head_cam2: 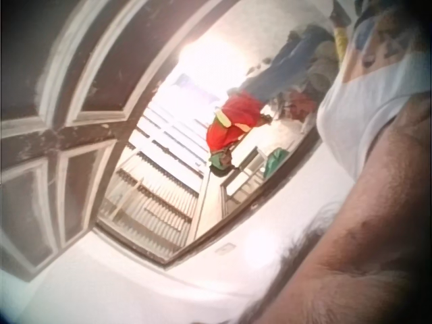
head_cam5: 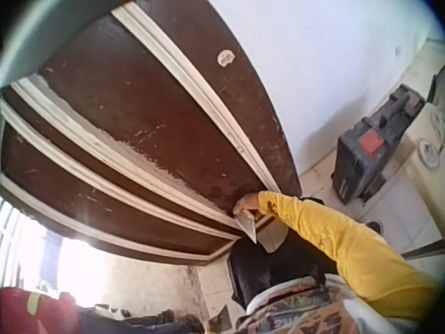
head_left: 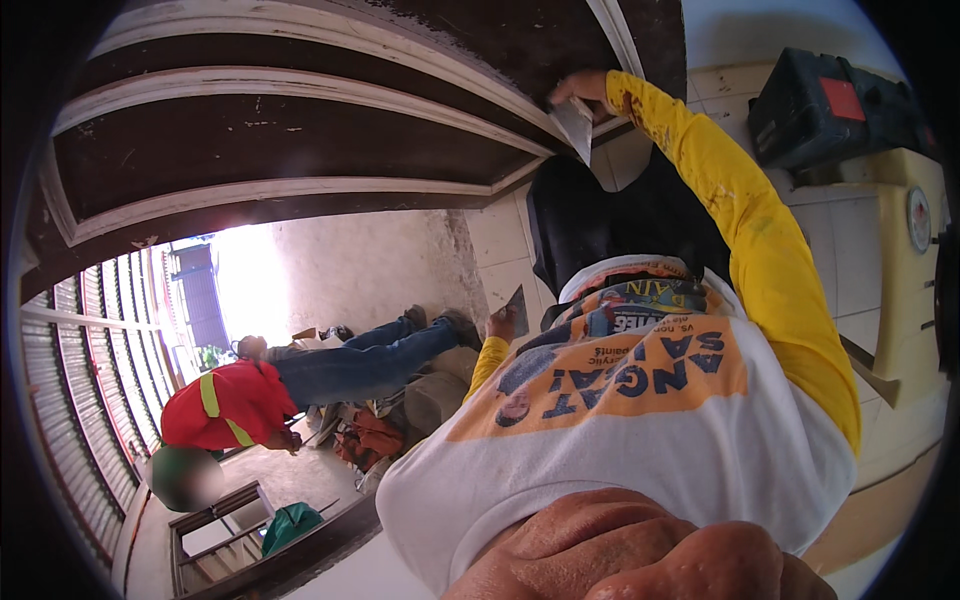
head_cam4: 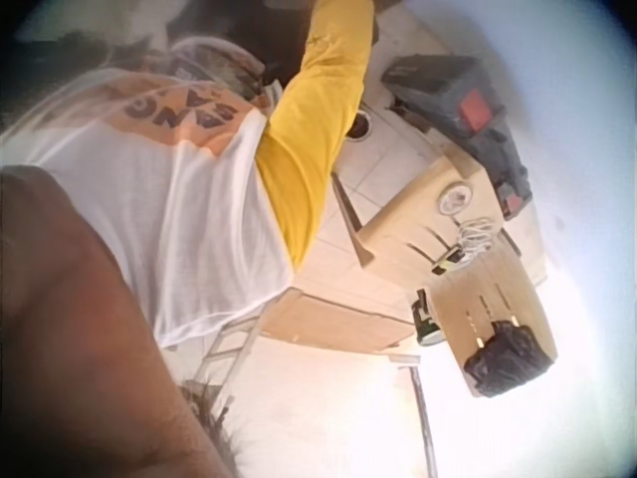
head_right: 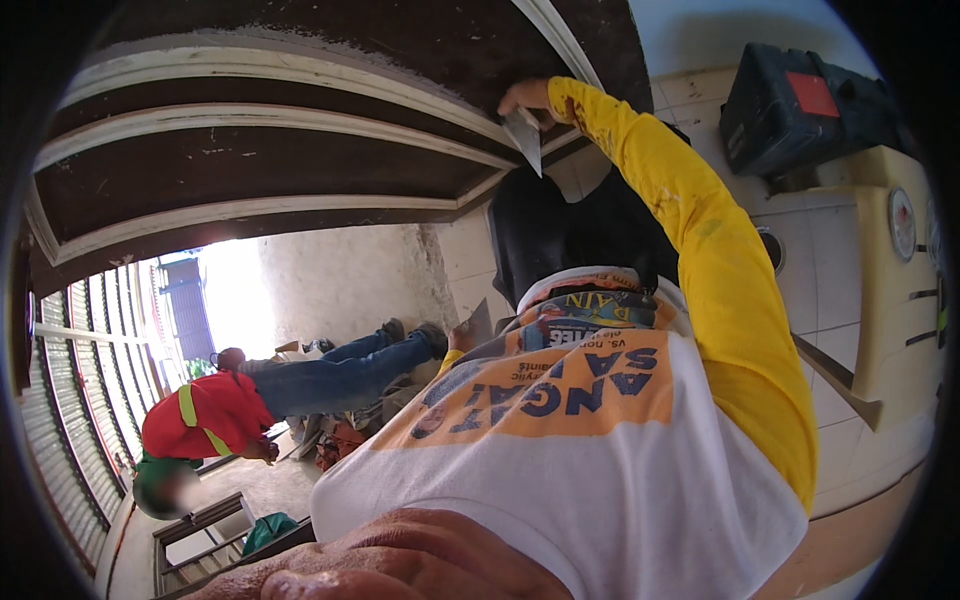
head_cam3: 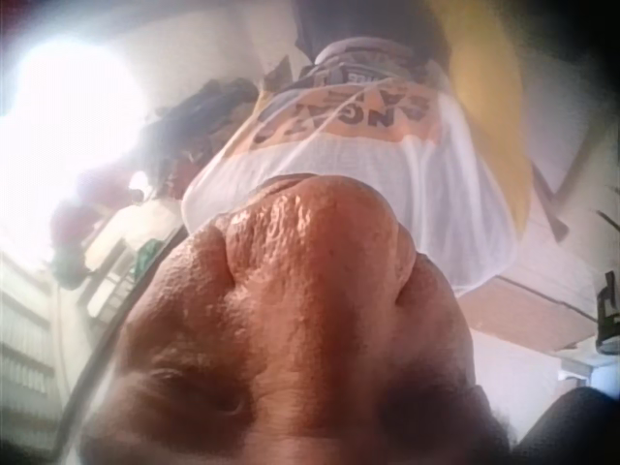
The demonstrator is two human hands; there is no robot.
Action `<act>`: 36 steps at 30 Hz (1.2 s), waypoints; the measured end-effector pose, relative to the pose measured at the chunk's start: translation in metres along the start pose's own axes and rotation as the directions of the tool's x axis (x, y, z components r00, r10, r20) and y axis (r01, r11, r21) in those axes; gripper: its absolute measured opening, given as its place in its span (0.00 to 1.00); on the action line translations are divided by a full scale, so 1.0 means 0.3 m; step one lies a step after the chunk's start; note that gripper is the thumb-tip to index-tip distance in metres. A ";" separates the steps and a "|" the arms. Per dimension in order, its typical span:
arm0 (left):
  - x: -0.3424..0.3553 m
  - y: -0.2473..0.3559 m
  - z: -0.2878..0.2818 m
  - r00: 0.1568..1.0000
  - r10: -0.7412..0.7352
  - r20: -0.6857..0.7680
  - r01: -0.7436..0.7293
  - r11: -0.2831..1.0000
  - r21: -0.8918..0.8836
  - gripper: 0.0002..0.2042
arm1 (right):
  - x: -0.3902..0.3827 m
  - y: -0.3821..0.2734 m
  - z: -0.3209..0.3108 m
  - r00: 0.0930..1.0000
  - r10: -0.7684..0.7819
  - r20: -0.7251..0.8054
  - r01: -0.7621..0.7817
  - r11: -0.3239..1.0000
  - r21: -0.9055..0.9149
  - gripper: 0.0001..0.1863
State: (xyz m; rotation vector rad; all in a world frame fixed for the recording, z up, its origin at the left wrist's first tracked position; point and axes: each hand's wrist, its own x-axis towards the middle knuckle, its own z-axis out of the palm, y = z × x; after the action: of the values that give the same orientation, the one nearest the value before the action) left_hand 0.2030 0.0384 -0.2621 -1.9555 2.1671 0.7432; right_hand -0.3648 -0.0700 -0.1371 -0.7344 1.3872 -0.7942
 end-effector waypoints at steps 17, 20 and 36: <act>0.029 -0.212 0.181 0.998 -0.039 0.047 0.036 0.998 0.052 0.30 | -0.154 -0.182 -0.006 0.982 -0.186 -0.010 0.186 0.980 0.064 0.36; 0.041 -0.233 0.157 0.994 -0.105 0.041 0.099 0.988 0.120 0.31 | -0.168 -0.223 0.005 0.976 -0.217 0.005 0.216 0.974 0.071 0.32; 0.039 -0.192 0.149 0.988 -0.119 0.100 0.110 0.989 0.099 0.30 | -0.404 -0.457 0.016 0.984 -0.176 0.014 0.164 0.942 0.292 0.15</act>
State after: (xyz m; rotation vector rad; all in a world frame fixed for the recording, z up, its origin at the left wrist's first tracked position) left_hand 0.2464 0.0453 -0.3214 -1.9294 1.9736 0.6982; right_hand -0.3697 -0.0444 0.0439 -0.6406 1.1486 -1.0875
